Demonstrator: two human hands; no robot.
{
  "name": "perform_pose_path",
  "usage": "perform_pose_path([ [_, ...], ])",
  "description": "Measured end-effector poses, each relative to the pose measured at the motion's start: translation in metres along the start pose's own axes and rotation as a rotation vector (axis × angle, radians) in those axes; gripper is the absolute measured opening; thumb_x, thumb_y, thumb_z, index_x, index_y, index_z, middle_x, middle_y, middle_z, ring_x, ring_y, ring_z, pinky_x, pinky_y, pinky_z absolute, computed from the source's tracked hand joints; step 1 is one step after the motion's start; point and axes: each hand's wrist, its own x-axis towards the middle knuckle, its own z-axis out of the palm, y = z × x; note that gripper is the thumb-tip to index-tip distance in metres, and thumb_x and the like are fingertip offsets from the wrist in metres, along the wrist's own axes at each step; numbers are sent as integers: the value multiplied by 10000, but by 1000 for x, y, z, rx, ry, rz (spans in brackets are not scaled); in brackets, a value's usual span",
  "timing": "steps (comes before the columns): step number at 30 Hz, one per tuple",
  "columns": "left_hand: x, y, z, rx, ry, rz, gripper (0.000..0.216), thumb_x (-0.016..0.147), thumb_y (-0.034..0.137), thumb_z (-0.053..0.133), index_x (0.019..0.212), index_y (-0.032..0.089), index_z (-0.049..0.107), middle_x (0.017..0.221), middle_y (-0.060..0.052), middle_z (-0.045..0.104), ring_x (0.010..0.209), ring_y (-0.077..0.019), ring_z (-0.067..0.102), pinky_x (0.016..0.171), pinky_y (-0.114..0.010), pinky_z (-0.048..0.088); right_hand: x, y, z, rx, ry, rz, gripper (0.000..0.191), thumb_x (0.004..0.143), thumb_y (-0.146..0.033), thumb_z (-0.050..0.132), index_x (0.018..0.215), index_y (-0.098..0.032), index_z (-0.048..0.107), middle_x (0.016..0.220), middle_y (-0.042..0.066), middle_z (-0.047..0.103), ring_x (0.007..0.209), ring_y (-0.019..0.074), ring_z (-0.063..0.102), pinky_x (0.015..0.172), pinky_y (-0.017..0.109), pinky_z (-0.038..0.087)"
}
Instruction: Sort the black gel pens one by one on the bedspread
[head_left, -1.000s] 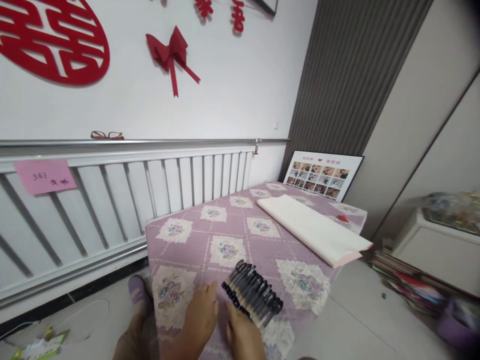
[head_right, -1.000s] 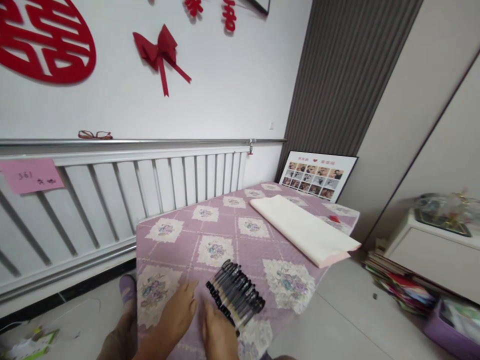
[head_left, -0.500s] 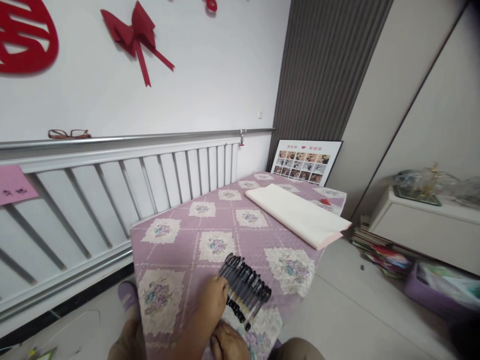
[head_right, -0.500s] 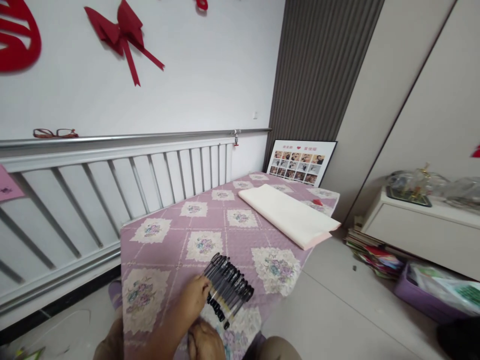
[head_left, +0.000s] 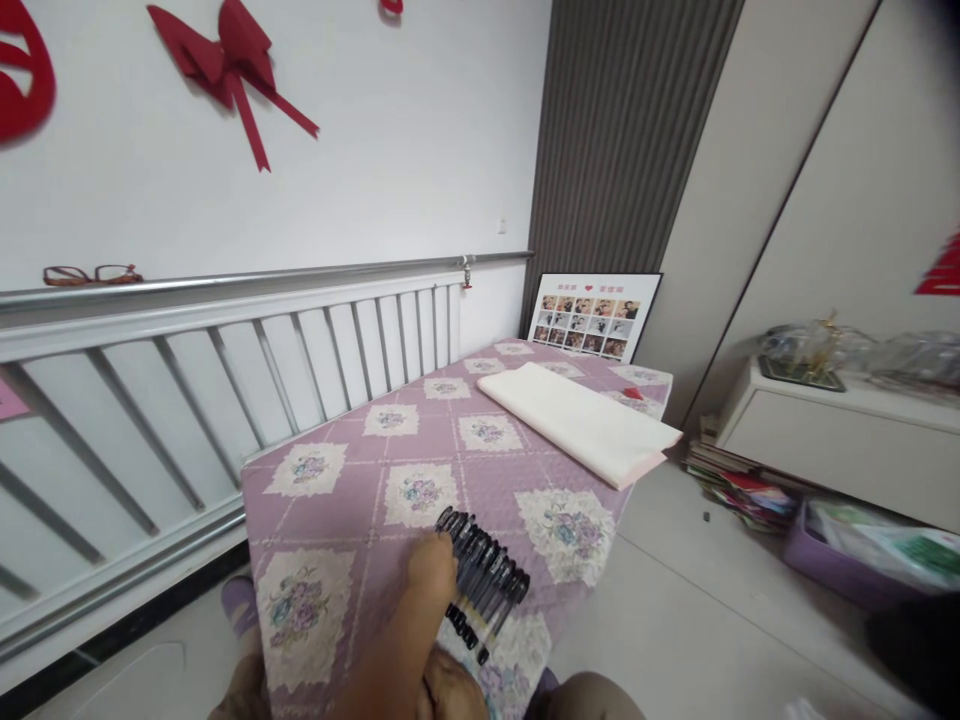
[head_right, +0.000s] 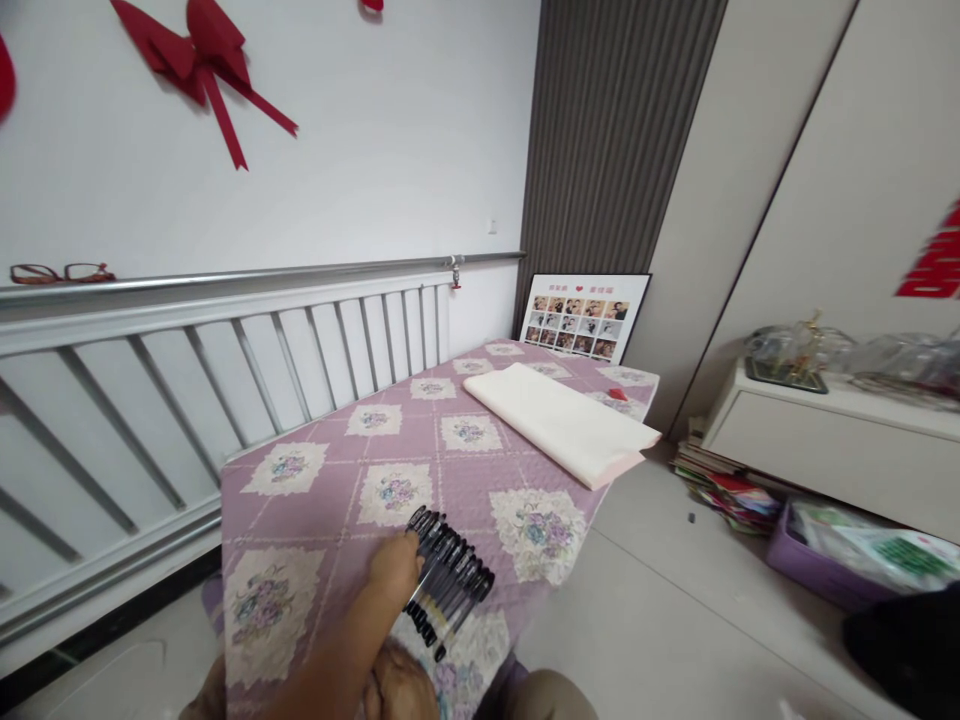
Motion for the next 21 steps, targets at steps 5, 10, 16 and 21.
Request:
perform_pose_path([
  [5, 5, 2, 0, -8, -9, -48, 228, 803, 123, 580, 1022, 75, 621, 967, -177, 653, 939, -304, 613, 776, -358, 430, 1, 1, -1, -3, 13, 21, 217, 778, -191, 465, 893, -246, 640, 828, 34, 687, 753, 178, 653, 676, 228, 487],
  [10, 4, 4, 1, -38, 9, -66, 253, 803, 96, 551, 1048, 71, 613, 1011, -186, 644, 990, -315, 593, 805, -372, 423, 3, -3, -7, 22, 17, -27, 260, 805, -224, 443, 942, -264, 660, 869, 37, 703, 796, 187, 658, 710, 240, 502],
  [16, 6, -1, 6, -158, 11, -44, 228, 755, 70, 584, 975, 96, 635, 1030, -174, 632, 1026, -292, 581, 861, -355, 393, 4, -2, -9, 2, 32, -77, 231, 806, -253, 474, 950, -276, 654, 883, 31, 702, 798, 181, 660, 718, 234, 506],
  [21, 6, -16, 11, -394, 21, -31, 83, 773, 130, 558, 813, 133, 631, 887, -91, 647, 915, -224, 595, 821, -310, 403, -1, 13, 5, -91, 56, -98, 226, 785, -156, 446, 905, -232, 621, 806, 27, 677, 760, 160, 659, 687, 215, 498],
])
